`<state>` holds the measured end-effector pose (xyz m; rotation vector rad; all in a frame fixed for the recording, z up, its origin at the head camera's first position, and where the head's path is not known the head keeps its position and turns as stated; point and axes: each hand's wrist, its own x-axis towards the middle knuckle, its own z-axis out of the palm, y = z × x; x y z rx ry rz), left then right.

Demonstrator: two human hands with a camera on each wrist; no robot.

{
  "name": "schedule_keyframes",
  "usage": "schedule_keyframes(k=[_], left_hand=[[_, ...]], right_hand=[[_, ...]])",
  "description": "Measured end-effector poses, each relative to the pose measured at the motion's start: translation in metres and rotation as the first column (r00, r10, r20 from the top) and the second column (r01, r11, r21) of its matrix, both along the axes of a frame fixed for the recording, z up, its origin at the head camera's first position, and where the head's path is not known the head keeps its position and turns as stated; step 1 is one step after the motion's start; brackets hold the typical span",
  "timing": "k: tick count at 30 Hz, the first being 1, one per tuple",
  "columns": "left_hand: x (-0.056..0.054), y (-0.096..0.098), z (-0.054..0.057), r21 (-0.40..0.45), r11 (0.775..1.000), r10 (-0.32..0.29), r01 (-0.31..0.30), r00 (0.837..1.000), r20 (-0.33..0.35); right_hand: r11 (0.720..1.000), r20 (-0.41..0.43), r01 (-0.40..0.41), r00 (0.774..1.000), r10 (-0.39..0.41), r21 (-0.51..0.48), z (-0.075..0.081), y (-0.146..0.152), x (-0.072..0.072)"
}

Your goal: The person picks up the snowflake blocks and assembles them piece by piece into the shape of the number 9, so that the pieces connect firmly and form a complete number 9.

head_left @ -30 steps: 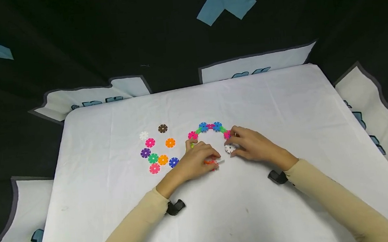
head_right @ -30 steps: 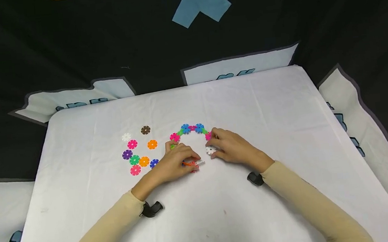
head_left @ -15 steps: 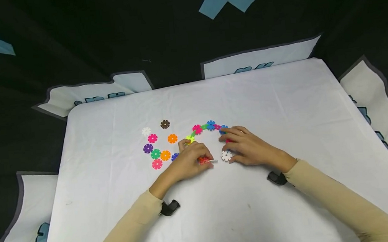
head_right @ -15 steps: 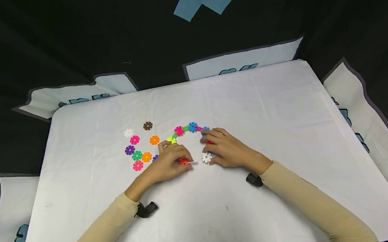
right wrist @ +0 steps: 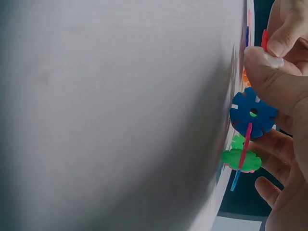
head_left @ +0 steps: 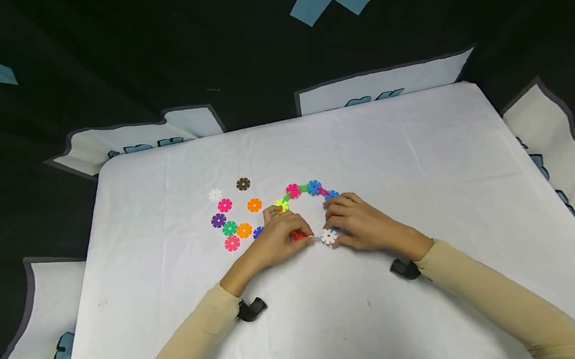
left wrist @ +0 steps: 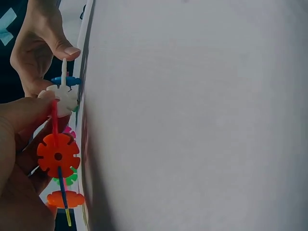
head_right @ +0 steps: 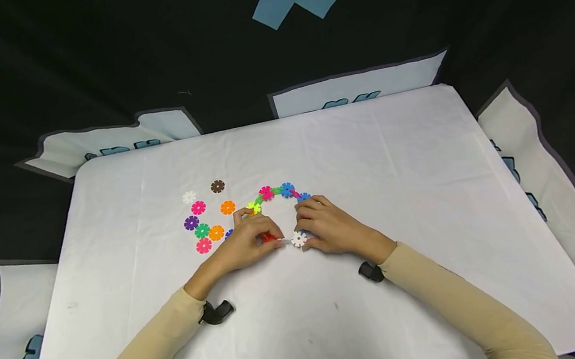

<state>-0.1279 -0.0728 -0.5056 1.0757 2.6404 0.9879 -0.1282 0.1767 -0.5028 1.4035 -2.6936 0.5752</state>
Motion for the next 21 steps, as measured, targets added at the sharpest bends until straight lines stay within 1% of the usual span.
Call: schedule_keyframes(k=[8,11,14,18,21], left_hand=[[-0.002,0.0,-0.003,0.031,1.0,0.006,-0.006,1.0,0.001],[-0.003,-0.001,-0.003,0.053,0.999,0.005,-0.006,1.0,0.016],[-0.004,-0.004,-0.001,0.066,0.998,-0.01,0.007,0.999,0.048],[-0.005,-0.009,0.003,0.045,0.998,-0.036,0.033,0.996,0.076],[-0.005,-0.01,0.005,0.019,0.999,-0.029,0.028,0.998,0.06]], right_hand=[[1.0,0.006,0.003,1.0,-0.003,-0.008,-0.003,-0.001,0.0],[1.0,0.015,0.012,1.0,-0.012,-0.007,-0.005,-0.001,-0.001],[1.0,0.033,0.018,0.999,-0.018,-0.014,-0.005,0.0,-0.002],[0.999,0.037,0.015,0.999,-0.014,-0.035,-0.004,0.001,-0.003],[0.999,0.025,0.013,1.0,-0.012,-0.046,-0.004,0.003,-0.003]])
